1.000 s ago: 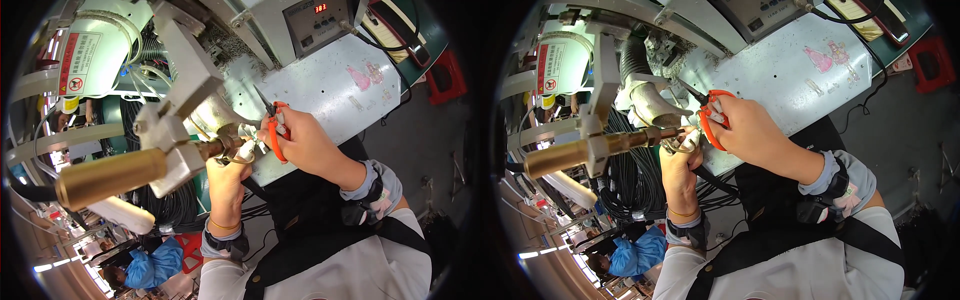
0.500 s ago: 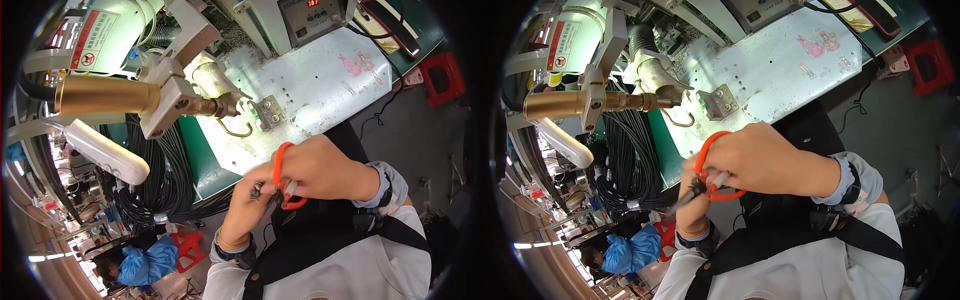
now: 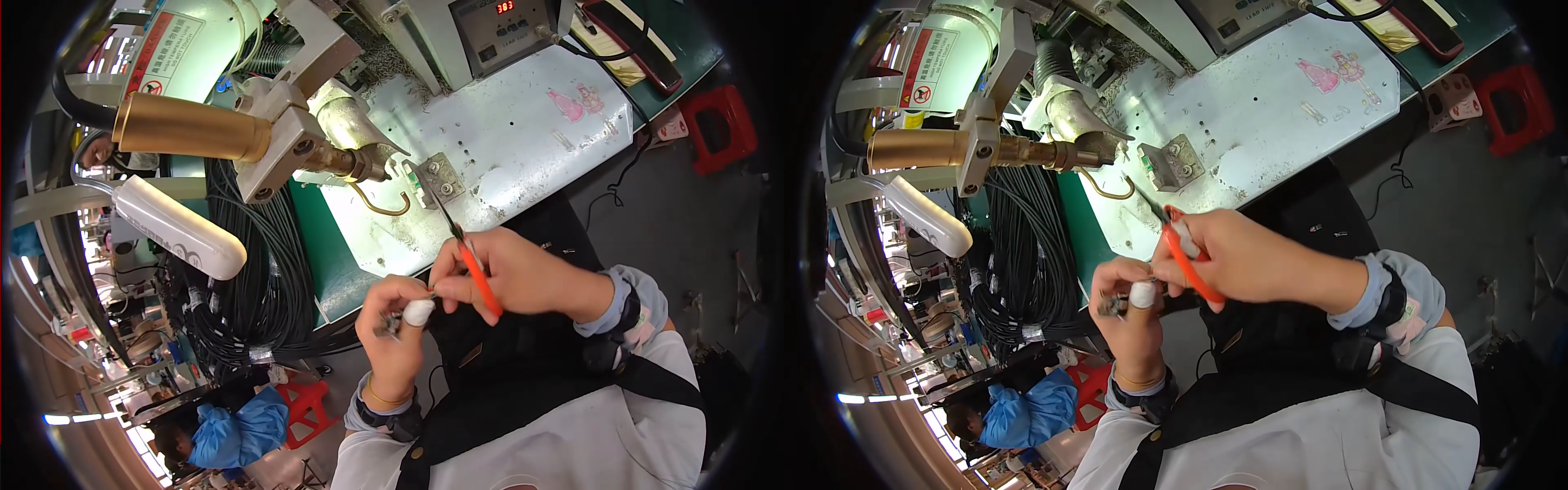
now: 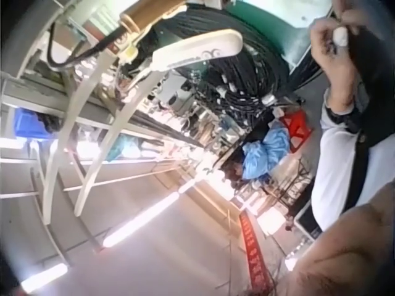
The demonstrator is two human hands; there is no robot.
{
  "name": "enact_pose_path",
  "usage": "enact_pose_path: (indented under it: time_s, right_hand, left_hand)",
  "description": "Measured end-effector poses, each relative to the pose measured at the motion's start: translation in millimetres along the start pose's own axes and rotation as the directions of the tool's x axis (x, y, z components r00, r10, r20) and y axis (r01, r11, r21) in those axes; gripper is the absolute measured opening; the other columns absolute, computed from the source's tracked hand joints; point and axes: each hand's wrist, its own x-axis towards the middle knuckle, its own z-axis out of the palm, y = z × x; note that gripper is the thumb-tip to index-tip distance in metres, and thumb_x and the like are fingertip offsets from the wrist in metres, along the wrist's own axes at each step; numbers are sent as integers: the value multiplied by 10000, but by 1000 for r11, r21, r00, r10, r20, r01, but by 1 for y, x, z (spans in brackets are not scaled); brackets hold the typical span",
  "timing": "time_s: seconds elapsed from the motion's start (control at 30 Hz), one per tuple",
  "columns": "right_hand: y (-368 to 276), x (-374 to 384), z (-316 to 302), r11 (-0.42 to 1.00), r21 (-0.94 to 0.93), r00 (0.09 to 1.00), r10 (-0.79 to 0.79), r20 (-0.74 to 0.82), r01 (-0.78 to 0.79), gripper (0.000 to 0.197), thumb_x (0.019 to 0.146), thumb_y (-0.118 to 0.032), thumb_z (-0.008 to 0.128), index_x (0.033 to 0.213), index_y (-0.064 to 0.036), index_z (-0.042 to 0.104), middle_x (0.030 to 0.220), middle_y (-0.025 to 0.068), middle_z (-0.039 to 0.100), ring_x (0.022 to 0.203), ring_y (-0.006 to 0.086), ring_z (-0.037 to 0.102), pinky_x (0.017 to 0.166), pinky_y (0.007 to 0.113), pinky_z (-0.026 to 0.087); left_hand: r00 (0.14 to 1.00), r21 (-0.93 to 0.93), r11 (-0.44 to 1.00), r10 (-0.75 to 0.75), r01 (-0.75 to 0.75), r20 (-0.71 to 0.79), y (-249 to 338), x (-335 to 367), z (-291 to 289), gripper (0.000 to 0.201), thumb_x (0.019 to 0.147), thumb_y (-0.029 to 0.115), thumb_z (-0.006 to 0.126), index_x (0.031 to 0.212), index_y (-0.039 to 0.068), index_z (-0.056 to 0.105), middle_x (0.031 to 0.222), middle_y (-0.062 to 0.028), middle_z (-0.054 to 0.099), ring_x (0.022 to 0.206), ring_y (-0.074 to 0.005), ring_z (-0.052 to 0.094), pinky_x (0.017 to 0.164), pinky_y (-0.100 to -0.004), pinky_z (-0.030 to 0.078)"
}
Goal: The person picks up a bundle of wires and uses shears to trim the ends of individual wires one at a time. After trimming the ends, the person places the bundle back onto the table and reaches for another bundle.
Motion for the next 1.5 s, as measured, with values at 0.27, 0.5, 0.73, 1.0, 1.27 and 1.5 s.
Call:
enact_pose_path:
  time_s: [0.27, 0.5, 0.73, 1.0, 1.27, 1.5]
  right_hand:
    - [3, 0, -8, 44, -875, 524, -815, 247, 481, 159, 702, -173, 582, 853, -139, 621, 624, -46, 486, 456, 84, 423, 433, 203, 339]
    - [1, -6, -4, -167, -905, 545, -751, 374, 392, 163, 693, -175, 547, 838, -117, 592, 718, -32, 564, 573, 77, 520, 464, 210, 370]
    - [13, 1, -1, -16, -902, 431, -875, 221, 430, 146, 700, -187, 566, 815, -109, 613, 639, -54, 532, 482, 62, 475, 457, 190, 322]
    - [21, 1, 12, 470, -753, 639, -764, -87, 460, 188, 646, -117, 619, 830, -106, 581, 684, -12, 561, 517, 121, 541, 453, 243, 400]
    - [12, -2, 15, 824, -381, 808, -531, -257, 420, 159, 625, -131, 656, 741, -85, 556, 621, 5, 549, 490, 188, 536, 438, 267, 407]
    - [12, -11, 6, 709, -688, 936, -326, -129, 152, 311, 620, -302, 725, 661, -68, 524, 520, 22, 527, 427, 181, 534, 402, 270, 401]
  left_hand:
    - [708, -620, 415, -614, 666, 349, 13, 10, -17, 72, 797, 36, 520, 831, 22, 459, 688, -62, 520, 452, -64, 403, 389, -179, 306]
    - [748, -442, 636, -649, 633, 138, 11, 3, -6, 157, 749, -38, 573, 885, 2, 505, 733, -47, 549, 541, -43, 466, 429, -143, 306]
    - [805, -394, 722, -587, 569, 89, 14, 0, -3, 189, 732, -57, 586, 895, -6, 506, 750, -31, 548, 633, -50, 508, 539, -156, 383]
    - [935, -109, 940, -335, 323, -114, 15, -3, 5, 164, 743, -48, 593, 882, -15, 513, 767, -27, 557, 663, -48, 505, 602, -162, 394]
    - [894, -348, 858, -436, 379, -101, 10, -4, -3, 165, 744, -37, 601, 889, -15, 526, 773, -18, 558, 670, -45, 499, 616, -159, 391]
    - [897, -329, 881, -409, 341, -165, 9, -6, -1, 156, 755, -9, 594, 886, -9, 510, 738, -19, 529, 596, -45, 459, 548, -165, 353]
